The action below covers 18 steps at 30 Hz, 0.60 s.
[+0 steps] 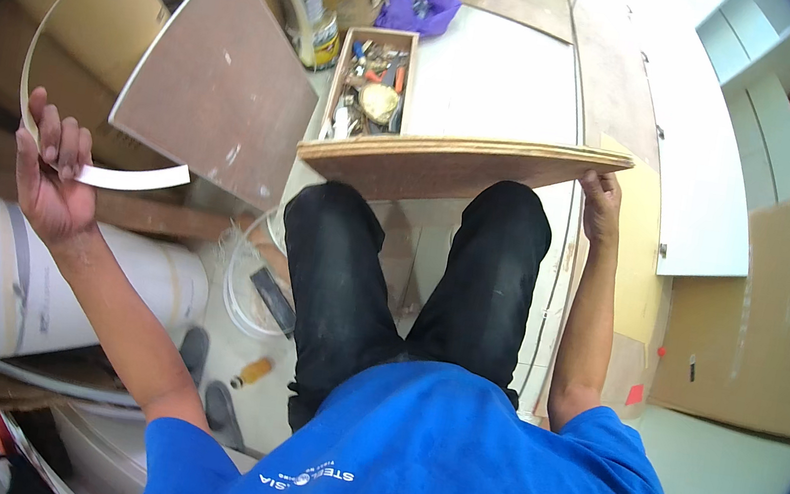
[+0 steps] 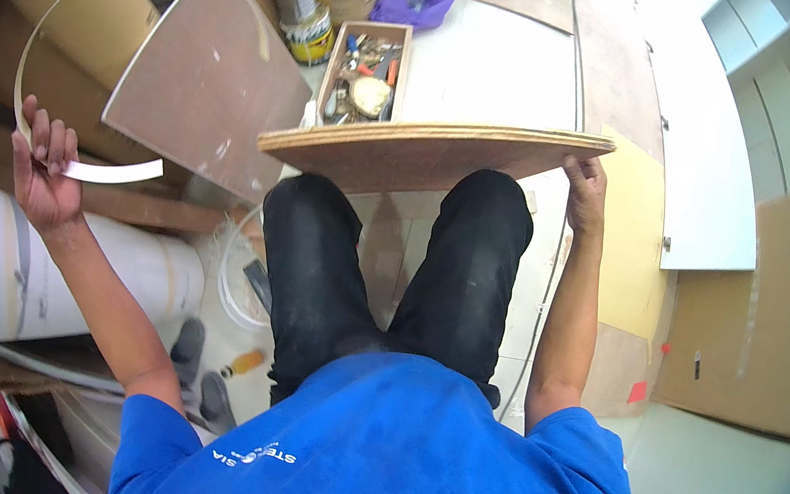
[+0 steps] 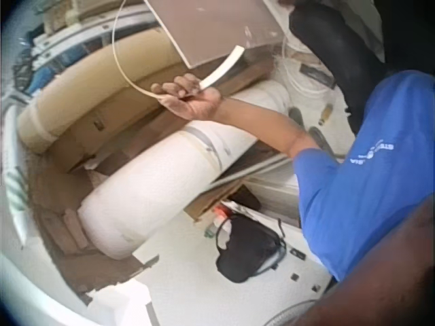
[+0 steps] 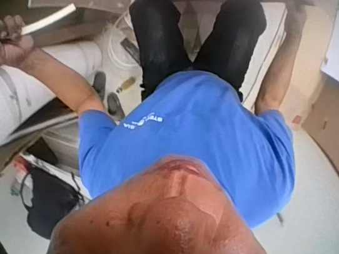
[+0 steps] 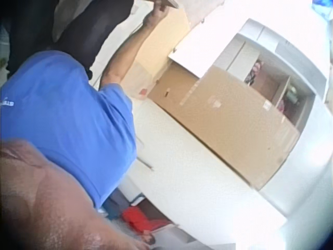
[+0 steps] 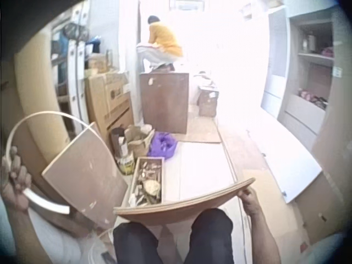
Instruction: The person applies glue to the edge of a wooden board and then presses a white edge banding strip onto it. They use a utility knife to trim the excess banding and continue applying glue to another strip.
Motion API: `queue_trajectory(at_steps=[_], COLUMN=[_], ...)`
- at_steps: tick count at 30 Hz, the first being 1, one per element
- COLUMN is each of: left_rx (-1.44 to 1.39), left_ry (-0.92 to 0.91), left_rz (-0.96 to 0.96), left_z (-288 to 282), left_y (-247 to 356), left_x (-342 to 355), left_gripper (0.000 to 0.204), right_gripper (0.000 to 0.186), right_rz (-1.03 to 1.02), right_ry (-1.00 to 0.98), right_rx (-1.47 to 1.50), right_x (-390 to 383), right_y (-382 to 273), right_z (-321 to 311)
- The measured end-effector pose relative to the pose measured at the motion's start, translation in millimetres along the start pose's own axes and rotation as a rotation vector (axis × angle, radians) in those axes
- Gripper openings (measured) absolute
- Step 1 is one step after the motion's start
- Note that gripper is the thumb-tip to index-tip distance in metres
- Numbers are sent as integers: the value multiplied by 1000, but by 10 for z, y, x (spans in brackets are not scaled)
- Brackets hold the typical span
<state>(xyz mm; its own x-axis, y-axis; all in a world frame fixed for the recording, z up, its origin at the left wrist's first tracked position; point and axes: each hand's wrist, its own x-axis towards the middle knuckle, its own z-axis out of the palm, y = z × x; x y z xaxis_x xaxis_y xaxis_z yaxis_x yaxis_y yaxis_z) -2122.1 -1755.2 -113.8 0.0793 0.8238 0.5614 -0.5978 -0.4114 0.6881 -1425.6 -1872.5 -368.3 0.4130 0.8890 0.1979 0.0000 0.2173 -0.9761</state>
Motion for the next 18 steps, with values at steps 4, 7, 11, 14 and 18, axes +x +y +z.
queue_trajectory(at_steps=[4,7,11,14,18], left_rx=[-52,-86,-91,-92,-124], left_ry=[-99,-177,-293,-372,-481], left_rz=[-39,-67,-97,-132,-168], left_z=[306,576,999,1411,1962], left_y=[-111,-204,-286,-355,-456], left_x=[301,495,653,767,921], left_gripper=[49,49,50,51,54], right_gripper=[58,62,63,60,93], right_rz=[-17,-29,-151,-406,-527], right_ry=[7,18,239,156,-288], right_rx=[-90,-33,59,-108,-262], right_x=[-130,-241,-228,-86,67], right_y=[-127,-312,-976,-1677,-2262], right_z=[46,59,104,333,958])
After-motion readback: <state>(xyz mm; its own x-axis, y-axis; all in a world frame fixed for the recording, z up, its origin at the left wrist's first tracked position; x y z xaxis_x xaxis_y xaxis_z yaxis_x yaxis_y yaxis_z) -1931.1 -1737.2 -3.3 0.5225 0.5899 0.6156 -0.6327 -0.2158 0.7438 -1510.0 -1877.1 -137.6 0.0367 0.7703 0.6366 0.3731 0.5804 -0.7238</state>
